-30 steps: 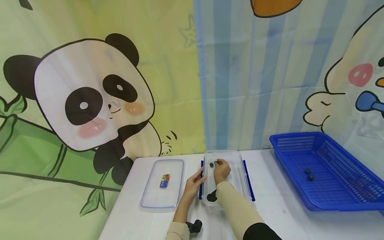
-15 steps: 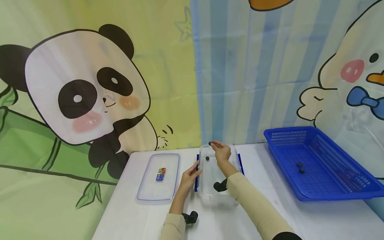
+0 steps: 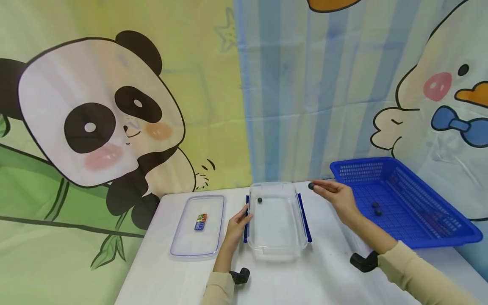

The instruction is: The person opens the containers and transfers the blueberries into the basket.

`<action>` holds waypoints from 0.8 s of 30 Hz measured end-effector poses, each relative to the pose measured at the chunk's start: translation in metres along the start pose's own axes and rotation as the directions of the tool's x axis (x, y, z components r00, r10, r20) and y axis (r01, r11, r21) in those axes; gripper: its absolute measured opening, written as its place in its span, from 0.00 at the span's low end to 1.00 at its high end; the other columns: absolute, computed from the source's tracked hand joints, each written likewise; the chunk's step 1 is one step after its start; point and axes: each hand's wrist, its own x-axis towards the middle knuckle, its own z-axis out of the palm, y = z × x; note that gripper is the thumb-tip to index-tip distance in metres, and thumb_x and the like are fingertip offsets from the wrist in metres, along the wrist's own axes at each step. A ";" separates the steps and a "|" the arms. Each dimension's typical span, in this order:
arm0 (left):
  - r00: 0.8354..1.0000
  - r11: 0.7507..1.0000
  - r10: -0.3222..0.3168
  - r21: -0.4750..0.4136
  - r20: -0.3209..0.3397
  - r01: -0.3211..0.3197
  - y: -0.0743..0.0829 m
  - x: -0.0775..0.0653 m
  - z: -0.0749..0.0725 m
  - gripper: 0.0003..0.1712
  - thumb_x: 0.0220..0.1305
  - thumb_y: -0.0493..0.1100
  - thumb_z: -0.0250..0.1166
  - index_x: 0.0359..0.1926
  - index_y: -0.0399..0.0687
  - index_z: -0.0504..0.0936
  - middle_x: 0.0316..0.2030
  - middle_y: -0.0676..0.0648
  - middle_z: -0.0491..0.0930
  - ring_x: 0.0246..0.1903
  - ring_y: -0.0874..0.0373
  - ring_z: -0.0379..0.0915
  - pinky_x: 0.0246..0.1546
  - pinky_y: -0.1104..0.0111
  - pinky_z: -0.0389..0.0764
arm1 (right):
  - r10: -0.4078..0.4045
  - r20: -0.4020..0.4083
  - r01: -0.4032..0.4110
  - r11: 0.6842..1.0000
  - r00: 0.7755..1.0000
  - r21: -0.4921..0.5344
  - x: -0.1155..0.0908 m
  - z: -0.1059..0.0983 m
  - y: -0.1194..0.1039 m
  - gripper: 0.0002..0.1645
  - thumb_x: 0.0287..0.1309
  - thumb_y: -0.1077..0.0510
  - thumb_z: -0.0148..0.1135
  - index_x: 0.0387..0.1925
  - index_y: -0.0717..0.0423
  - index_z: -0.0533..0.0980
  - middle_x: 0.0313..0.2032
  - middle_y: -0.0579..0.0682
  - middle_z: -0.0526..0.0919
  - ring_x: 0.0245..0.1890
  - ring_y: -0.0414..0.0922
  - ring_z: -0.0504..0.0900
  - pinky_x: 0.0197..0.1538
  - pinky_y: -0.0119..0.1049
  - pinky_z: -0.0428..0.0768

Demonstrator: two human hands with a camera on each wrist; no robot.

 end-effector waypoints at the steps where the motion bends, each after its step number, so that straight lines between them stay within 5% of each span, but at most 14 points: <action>1: 1.000 1.000 0.002 -0.001 -0.004 -0.002 0.001 0.000 0.000 0.29 0.61 0.39 0.61 0.63 0.37 0.66 0.65 0.42 0.60 0.66 0.48 0.51 0.64 0.62 0.56 | -0.003 0.004 0.003 1.000 1.000 -0.009 -0.001 -0.013 -0.001 0.23 0.56 0.59 0.62 0.52 0.69 0.73 0.40 0.43 0.84 0.41 0.38 0.82 0.47 0.25 0.77; 11: 1.000 1.000 0.003 0.003 -0.005 -0.003 0.003 -0.001 -0.005 0.31 0.60 0.41 0.63 0.63 0.38 0.66 0.65 0.42 0.60 0.65 0.49 0.51 0.64 0.63 0.57 | 0.060 0.168 -0.081 0.989 0.984 0.122 -0.008 -0.133 0.001 0.17 0.62 0.68 0.52 0.52 0.62 0.76 0.44 0.45 0.83 0.45 0.39 0.81 0.47 0.28 0.78; 14: 1.000 1.000 0.000 0.012 0.000 0.000 0.005 -0.002 -0.005 0.30 0.61 0.40 0.62 0.63 0.38 0.65 0.65 0.42 0.60 0.65 0.48 0.51 0.64 0.62 0.56 | 0.130 0.149 -0.117 0.989 0.980 -0.094 -0.008 -0.165 0.012 0.18 0.63 0.61 0.54 0.54 0.60 0.74 0.44 0.37 0.81 0.44 0.32 0.79 0.44 0.22 0.77; 16: 1.000 1.000 -0.003 0.010 -0.003 0.003 0.005 -0.002 -0.004 0.30 0.62 0.38 0.61 0.63 0.37 0.65 0.65 0.42 0.60 0.65 0.48 0.51 0.64 0.61 0.56 | 0.180 0.146 -0.137 0.955 0.973 -0.263 -0.009 -0.184 0.021 0.22 0.64 0.55 0.54 0.56 0.60 0.72 0.44 0.32 0.79 0.44 0.28 0.77 0.43 0.21 0.77; 20: 1.000 1.000 -0.001 0.010 -0.007 0.001 0.005 -0.002 -0.002 0.29 0.62 0.37 0.60 0.63 0.37 0.65 0.65 0.42 0.60 0.65 0.48 0.51 0.64 0.62 0.56 | 0.274 0.156 -0.167 0.856 0.949 -0.489 -0.010 -0.211 0.038 0.30 0.63 0.48 0.54 0.59 0.64 0.68 0.48 0.35 0.77 0.45 0.26 0.75 0.54 0.43 0.75; 24: 1.000 1.000 -0.005 0.007 -0.005 0.005 0.003 -0.002 0.001 0.29 0.61 0.38 0.61 0.63 0.37 0.65 0.65 0.42 0.60 0.66 0.48 0.51 0.64 0.63 0.55 | 0.322 0.194 -0.182 0.836 0.927 -0.517 -0.012 -0.227 0.050 0.31 0.63 0.49 0.54 0.60 0.68 0.66 0.53 0.52 0.77 0.45 0.27 0.75 0.56 0.64 0.64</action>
